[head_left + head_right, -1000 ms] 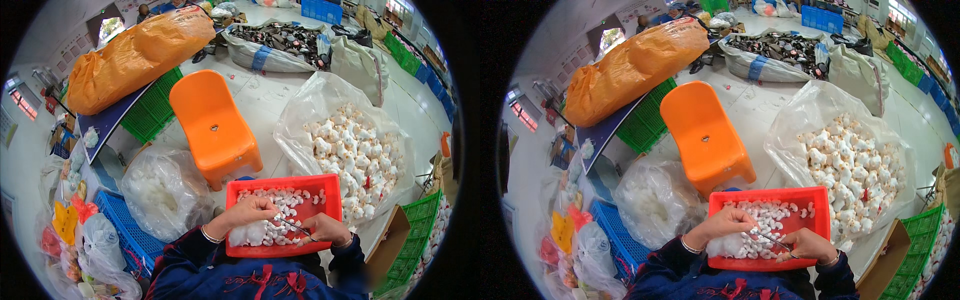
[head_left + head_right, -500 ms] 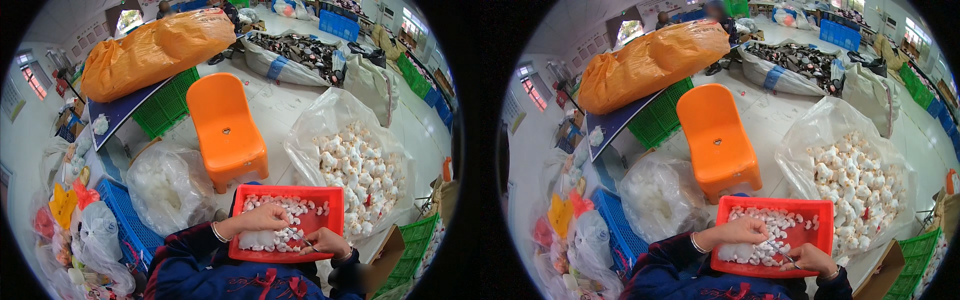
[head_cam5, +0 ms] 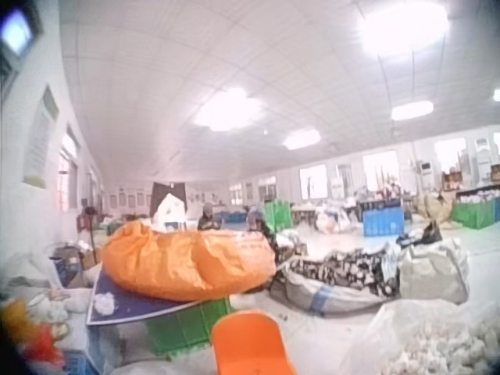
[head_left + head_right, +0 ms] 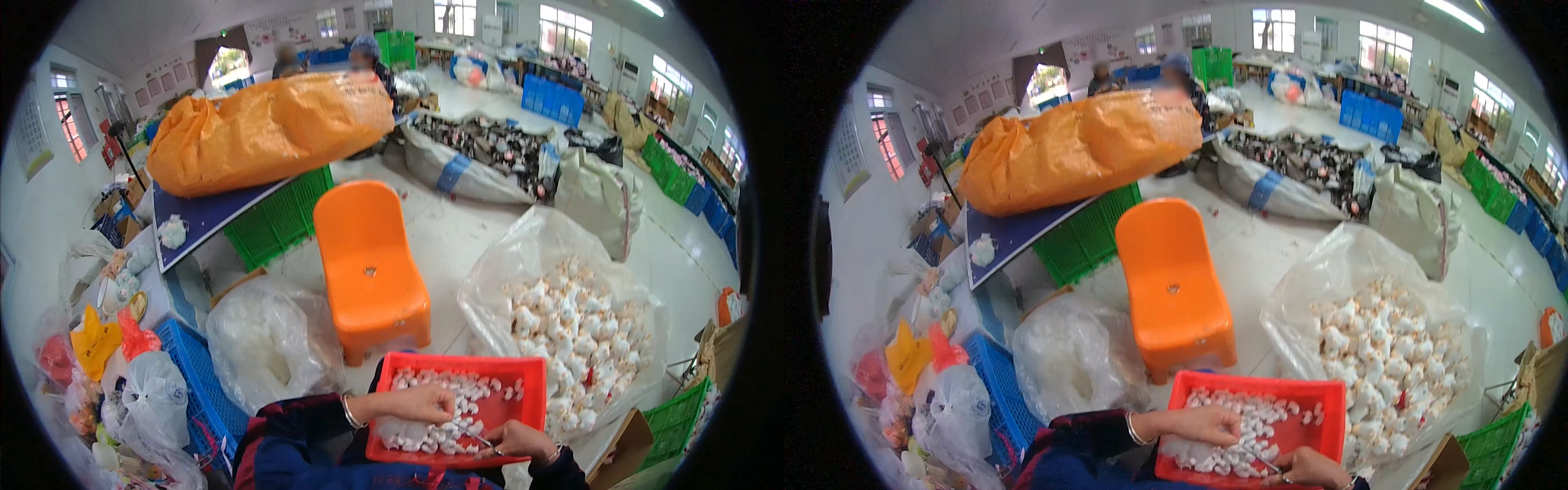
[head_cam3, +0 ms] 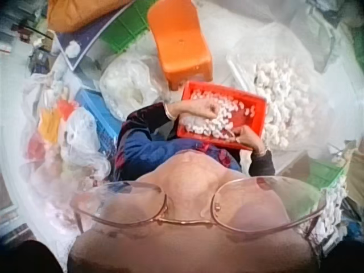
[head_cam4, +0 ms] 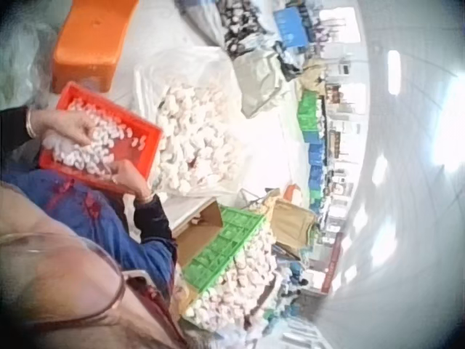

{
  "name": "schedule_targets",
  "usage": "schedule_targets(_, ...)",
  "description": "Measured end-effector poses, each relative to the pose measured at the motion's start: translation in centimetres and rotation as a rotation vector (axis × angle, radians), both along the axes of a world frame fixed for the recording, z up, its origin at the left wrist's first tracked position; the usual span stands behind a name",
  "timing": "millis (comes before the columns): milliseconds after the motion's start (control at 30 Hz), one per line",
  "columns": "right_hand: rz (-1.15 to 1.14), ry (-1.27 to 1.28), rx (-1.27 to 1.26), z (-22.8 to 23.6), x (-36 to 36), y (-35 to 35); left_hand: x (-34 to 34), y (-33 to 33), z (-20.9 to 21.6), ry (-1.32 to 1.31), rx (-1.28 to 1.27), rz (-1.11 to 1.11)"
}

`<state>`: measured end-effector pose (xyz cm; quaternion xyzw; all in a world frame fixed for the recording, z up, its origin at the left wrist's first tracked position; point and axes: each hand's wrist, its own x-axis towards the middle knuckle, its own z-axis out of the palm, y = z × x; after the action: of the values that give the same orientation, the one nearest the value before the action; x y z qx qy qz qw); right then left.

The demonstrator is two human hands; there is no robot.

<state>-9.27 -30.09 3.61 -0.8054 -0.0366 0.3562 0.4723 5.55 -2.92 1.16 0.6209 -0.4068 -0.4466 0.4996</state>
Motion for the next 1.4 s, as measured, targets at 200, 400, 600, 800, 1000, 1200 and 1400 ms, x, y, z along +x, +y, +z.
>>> schedule_targets(200,-0.002,0.086,-0.222,2.6,-0.4,-1.9,3.0,1.9,-0.7,-0.097,0.101,0.206)
schedule_targets(400,0.070,-0.030,-0.245,3.8,0.6,0.1,-0.1,-0.9,-0.3,0.045,0.080,-0.040)
schedule_targets(600,0.094,0.012,-0.285,3.2,-0.2,-0.2,-0.1,-0.4,-1.0,-0.057,0.034,-0.076)
schedule_targets(800,0.093,-0.017,-0.482,5.8,0.6,1.9,0.1,0.5,-1.0,0.032,-0.070,0.166)
schedule_targets(1000,-0.107,-0.099,-0.320,5.0,0.4,2.0,-0.7,0.2,-0.3,0.213,-0.117,0.371)
schedule_targets(1200,-0.129,-0.227,-0.289,5.2,0.9,2.9,-1.1,-0.4,-1.6,0.308,-0.325,0.508)
schedule_targets(1400,-0.131,-0.374,-0.214,3.1,1.0,3.8,-1.4,-0.3,-2.0,0.336,-0.271,0.679)
